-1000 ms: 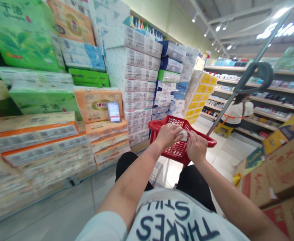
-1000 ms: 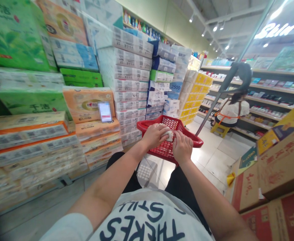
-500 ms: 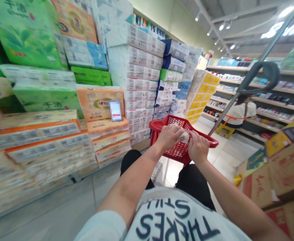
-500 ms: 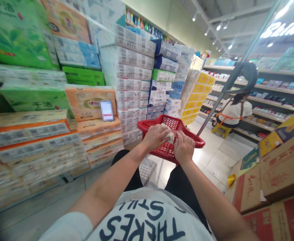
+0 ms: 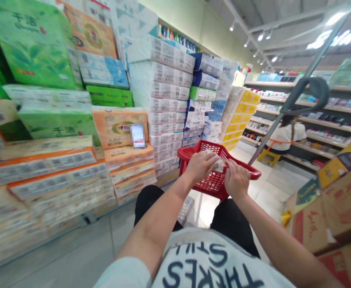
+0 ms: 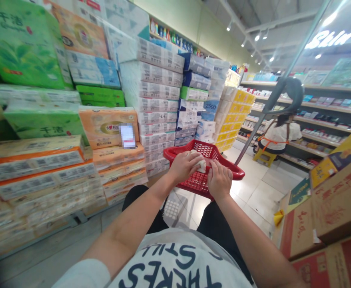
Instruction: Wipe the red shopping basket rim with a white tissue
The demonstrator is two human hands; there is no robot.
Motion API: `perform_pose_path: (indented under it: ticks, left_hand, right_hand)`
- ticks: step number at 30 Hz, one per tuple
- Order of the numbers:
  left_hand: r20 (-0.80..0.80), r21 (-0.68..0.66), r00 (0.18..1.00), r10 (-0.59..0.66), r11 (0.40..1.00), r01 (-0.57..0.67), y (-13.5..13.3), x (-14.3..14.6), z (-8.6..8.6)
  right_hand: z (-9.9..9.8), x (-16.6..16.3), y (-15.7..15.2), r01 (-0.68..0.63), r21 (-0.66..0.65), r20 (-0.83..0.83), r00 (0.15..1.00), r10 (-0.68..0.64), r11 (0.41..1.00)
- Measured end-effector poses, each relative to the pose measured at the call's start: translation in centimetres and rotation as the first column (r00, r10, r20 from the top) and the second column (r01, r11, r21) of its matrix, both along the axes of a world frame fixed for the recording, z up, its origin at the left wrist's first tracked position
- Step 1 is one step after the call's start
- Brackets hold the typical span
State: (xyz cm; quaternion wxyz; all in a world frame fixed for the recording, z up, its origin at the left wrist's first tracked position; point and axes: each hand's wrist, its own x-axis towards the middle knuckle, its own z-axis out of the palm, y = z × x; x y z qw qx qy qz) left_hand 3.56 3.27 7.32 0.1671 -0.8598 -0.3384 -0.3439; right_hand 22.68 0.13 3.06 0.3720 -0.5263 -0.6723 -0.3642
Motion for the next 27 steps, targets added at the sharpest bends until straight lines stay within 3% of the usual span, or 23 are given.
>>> perform_pose_path:
  ticks: [6, 16, 18, 23, 27]
  left_hand:
    - [-0.041, 0.018, 0.997, -0.073, 0.997, 0.074, 0.4, -0.8, -0.8]
    - [0.076, -0.16, 0.984, 0.16, 0.976, -0.147, 0.1, 1.4, 0.9]
    - [0.084, -0.125, 0.988, 0.126, 0.986, -0.115, 0.0, 1.1, 0.7]
    - [0.002, 0.011, 0.995, -0.1, 0.995, 0.1, 0.5, -0.6, -0.5]
    - [-0.047, 0.007, 0.992, -0.114, 0.993, 0.115, 0.7, -1.0, -0.6]
  right_hand:
    - [0.0, 0.1, 0.3, -0.015, -0.006, -0.009, 1.0, 0.015, 1.0]
    - [0.0, -0.1, 0.0, -0.013, -0.038, -0.027, 1.0, 0.012, 0.999]
    - [0.1, -0.2, 0.0, -0.003, -0.041, -0.023, 1.0, 0.002, 0.999]
    - [0.1, -0.1, 0.0, 0.003, -0.021, -0.01, 1.0, -0.003, 1.0]
    - [-0.1, 0.1, 0.4, -0.017, -0.018, -0.017, 1.0, 0.016, 1.0]
